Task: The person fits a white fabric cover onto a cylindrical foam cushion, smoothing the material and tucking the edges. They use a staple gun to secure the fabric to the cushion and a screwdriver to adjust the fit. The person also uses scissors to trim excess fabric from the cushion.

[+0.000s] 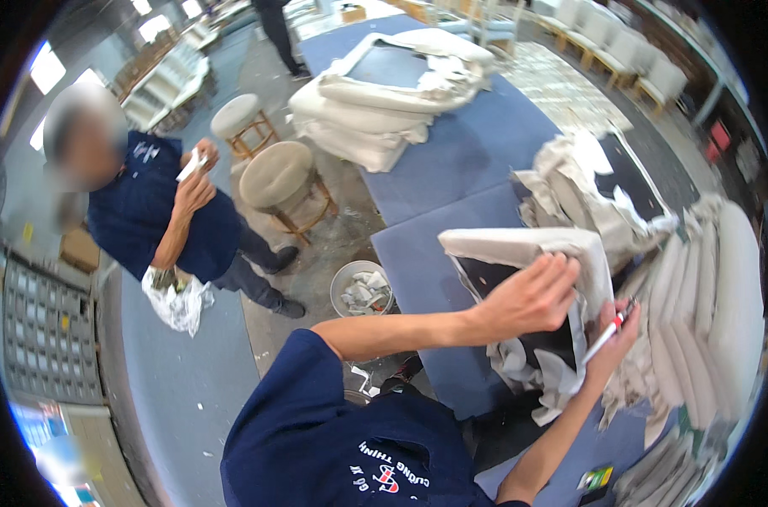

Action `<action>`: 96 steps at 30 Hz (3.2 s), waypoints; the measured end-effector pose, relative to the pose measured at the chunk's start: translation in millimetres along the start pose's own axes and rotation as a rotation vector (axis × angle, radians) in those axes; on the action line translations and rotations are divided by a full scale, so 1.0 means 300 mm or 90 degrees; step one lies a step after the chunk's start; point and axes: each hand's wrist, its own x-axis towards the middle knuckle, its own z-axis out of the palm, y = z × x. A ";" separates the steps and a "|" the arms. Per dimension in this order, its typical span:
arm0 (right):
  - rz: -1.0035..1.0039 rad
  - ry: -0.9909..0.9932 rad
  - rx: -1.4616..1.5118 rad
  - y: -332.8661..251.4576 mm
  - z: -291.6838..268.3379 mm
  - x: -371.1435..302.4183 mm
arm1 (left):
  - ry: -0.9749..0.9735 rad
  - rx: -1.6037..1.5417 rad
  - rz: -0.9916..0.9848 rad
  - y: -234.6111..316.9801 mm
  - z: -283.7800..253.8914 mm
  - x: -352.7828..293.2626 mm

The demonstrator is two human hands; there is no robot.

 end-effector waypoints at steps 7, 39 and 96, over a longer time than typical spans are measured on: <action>-0.083 -0.017 -0.065 -0.098 0.020 0.018 | -0.010 -0.023 -0.101 0.028 0.016 0.016; -0.110 -0.032 -0.158 -0.174 0.061 -0.077 | -0.235 -0.619 -0.203 -0.169 -0.186 -0.062; -0.016 -0.028 0.105 0.042 -0.161 -0.196 | -0.268 -0.395 -0.227 -0.079 -0.112 -0.112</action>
